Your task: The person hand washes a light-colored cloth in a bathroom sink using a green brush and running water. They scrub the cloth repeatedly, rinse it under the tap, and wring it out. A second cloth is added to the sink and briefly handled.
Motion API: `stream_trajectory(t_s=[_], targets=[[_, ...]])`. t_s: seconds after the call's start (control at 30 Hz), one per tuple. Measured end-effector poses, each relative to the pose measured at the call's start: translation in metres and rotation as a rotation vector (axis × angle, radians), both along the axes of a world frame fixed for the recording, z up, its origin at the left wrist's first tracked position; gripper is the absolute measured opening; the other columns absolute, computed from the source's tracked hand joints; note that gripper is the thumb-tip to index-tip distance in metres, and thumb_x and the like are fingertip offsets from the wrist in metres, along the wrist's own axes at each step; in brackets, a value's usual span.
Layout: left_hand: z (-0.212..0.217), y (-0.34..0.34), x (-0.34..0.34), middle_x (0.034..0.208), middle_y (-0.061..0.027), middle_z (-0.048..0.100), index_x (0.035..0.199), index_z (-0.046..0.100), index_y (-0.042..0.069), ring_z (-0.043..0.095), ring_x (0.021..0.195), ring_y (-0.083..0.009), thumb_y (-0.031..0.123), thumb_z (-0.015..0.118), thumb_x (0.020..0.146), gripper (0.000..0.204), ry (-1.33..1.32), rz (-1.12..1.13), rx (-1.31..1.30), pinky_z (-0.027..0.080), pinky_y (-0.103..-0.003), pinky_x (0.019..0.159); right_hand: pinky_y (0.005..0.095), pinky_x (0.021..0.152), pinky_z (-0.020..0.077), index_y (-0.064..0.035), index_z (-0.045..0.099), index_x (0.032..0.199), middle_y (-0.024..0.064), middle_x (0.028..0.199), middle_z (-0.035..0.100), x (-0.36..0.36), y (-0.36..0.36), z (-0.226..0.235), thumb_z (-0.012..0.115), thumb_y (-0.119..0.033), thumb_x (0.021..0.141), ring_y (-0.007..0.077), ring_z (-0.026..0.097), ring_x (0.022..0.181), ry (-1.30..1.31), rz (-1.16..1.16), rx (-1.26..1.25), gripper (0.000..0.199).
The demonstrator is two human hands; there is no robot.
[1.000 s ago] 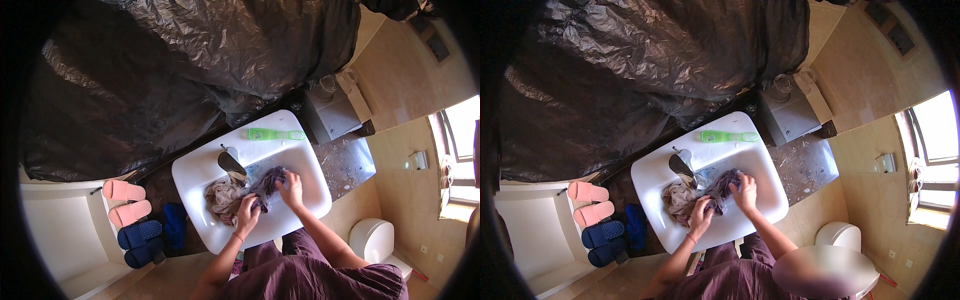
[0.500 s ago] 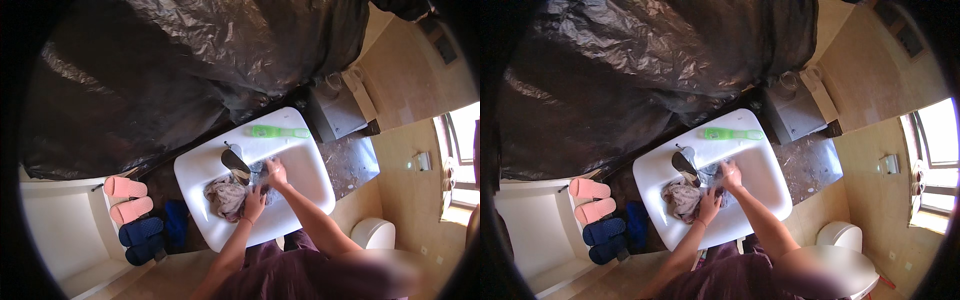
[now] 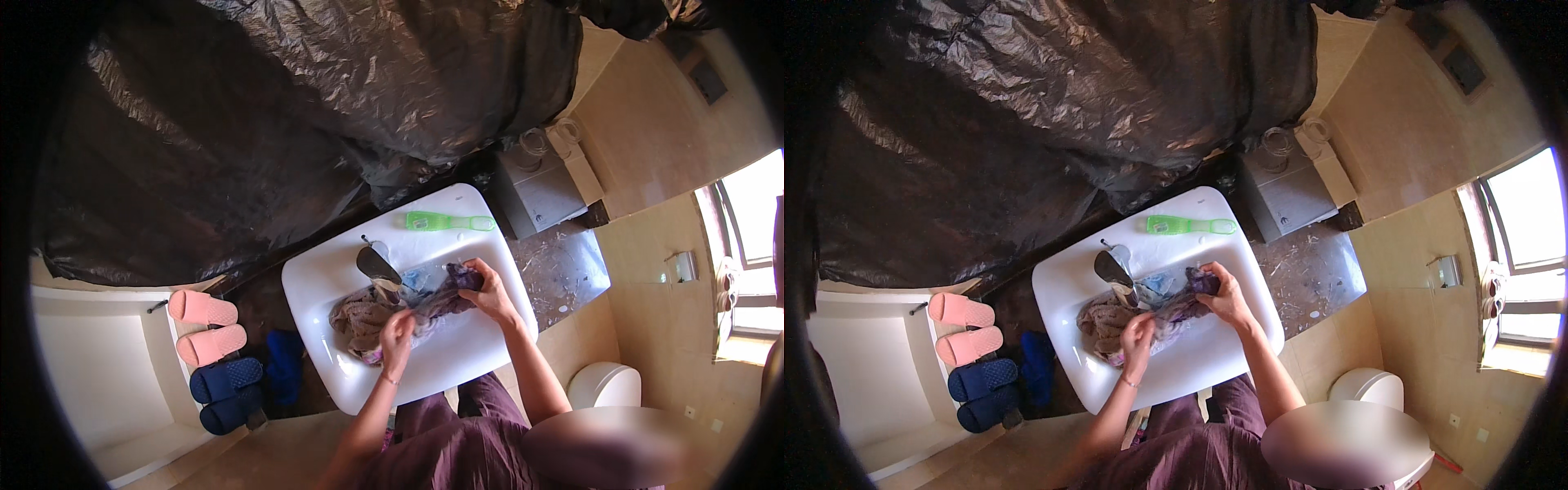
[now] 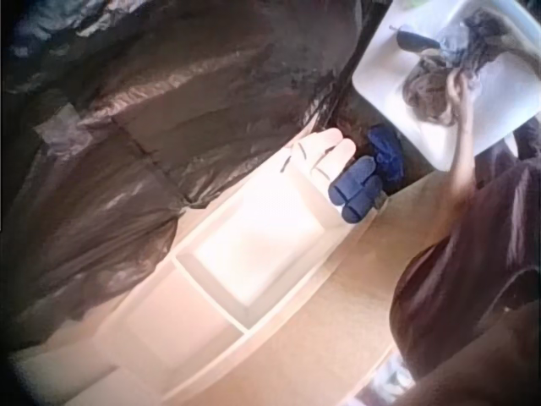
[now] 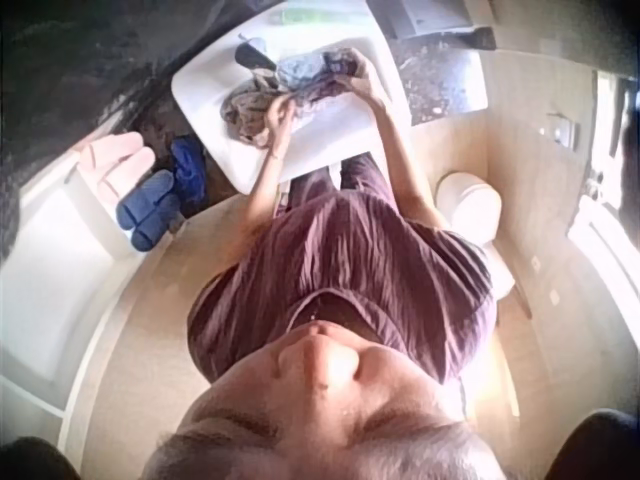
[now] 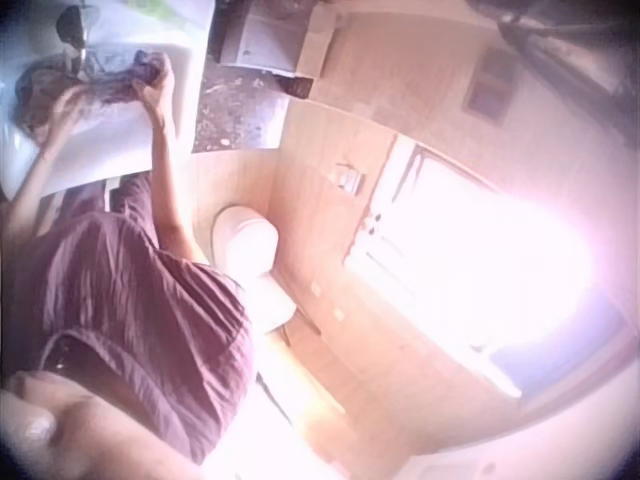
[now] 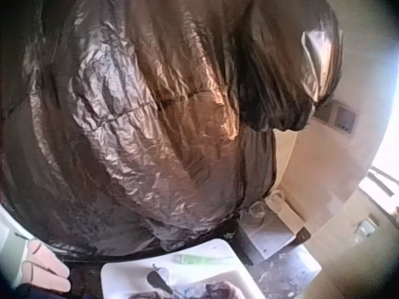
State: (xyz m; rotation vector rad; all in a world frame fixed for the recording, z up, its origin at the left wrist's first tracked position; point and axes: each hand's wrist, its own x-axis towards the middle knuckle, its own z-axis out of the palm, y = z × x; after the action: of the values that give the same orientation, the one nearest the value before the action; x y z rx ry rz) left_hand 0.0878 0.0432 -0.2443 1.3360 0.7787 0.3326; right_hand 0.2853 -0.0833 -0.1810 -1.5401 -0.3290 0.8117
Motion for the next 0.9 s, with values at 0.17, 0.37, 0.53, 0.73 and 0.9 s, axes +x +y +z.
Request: stream_trajectory(t_s=[0.17, 0.37, 0.53, 0.73, 0.9], targets=[[0.021, 0.007, -0.001, 0.097, -0.008, 0.06, 0.105, 0.057, -0.001, 0.057, 0.089, -0.0154, 0.012, 0.054, 0.093, 0.018, 0.065, 0.135, 0.347, 0.046, -0.028, 0.079, 0.0388, 0.091, 0.04, -0.0112, 0.061, 0.104, 0.0084, 0.114, 0.057, -0.014, -0.013, -0.034, 0.069, 0.0, 0.059, 0.0299, 0.051, 0.107, -0.686, 0.134, -0.362, 0.047], [0.001, 0.012, 0.022, 0.128, -0.0165, 0.048, 0.141, 0.033, 0.012, 0.046, 0.118, -0.0309, 0.041, 0.057, 0.085, 0.067, 0.546, -0.495, 1.168, 0.019, -0.059, 0.105, 0.0522, 0.103, 0.0293, -0.0163, 0.05, 0.127, 0.0122, 0.139, 0.039, -0.067, 0.022, -0.086, 0.067, -0.023, 0.075, 0.0364, 0.033, 0.128, -0.907, 0.034, -0.693, 0.055], [-0.057, 0.012, 0.022, 0.146, -0.0152, 0.028, 0.139, 0.035, 0.003, 0.019, 0.138, -0.0358, 0.026, 0.052, 0.086, 0.06, 0.583, -0.72, 1.227, 0.022, -0.055, 0.106, 0.0575, 0.104, 0.0247, -0.0156, 0.042, 0.135, 0.0161, 0.146, 0.029, -0.075, 0.045, -0.11, 0.055, -0.027, 0.084, 0.038, 0.024, 0.135, -0.953, 0.235, -0.808, 0.054], [-0.058, 0.012, 0.036, 0.15, -0.016, 0.021, 0.14, 0.03, -0.003, 0.024, 0.137, -0.0289, 0.021, 0.052, 0.082, 0.066, 0.626, -0.777, 1.2, 0.029, -0.037, 0.106, 0.0579, 0.101, 0.0307, -0.0158, 0.033, 0.141, 0.0207, 0.147, 0.024, -0.064, 0.048, -0.139, 0.046, -0.02, 0.086, 0.0394, 0.023, 0.135, -0.885, 0.564, -0.979, 0.057], [-0.11, 0.019, 0.018, 0.145, -0.0144, 0.031, 0.136, 0.041, 0.005, 0.011, 0.141, -0.0334, 0.021, 0.05, 0.083, 0.056, 0.642, -0.724, 1.503, 0.008, -0.05, 0.113, 0.0521, 0.099, 0.0372, -0.0118, 0.037, 0.136, 0.024, 0.137, 0.035, -0.064, 0.052, -0.117, 0.054, -0.012, 0.084, 0.0459, 0.036, 0.123, -0.904, 0.297, -0.631, 0.055]])
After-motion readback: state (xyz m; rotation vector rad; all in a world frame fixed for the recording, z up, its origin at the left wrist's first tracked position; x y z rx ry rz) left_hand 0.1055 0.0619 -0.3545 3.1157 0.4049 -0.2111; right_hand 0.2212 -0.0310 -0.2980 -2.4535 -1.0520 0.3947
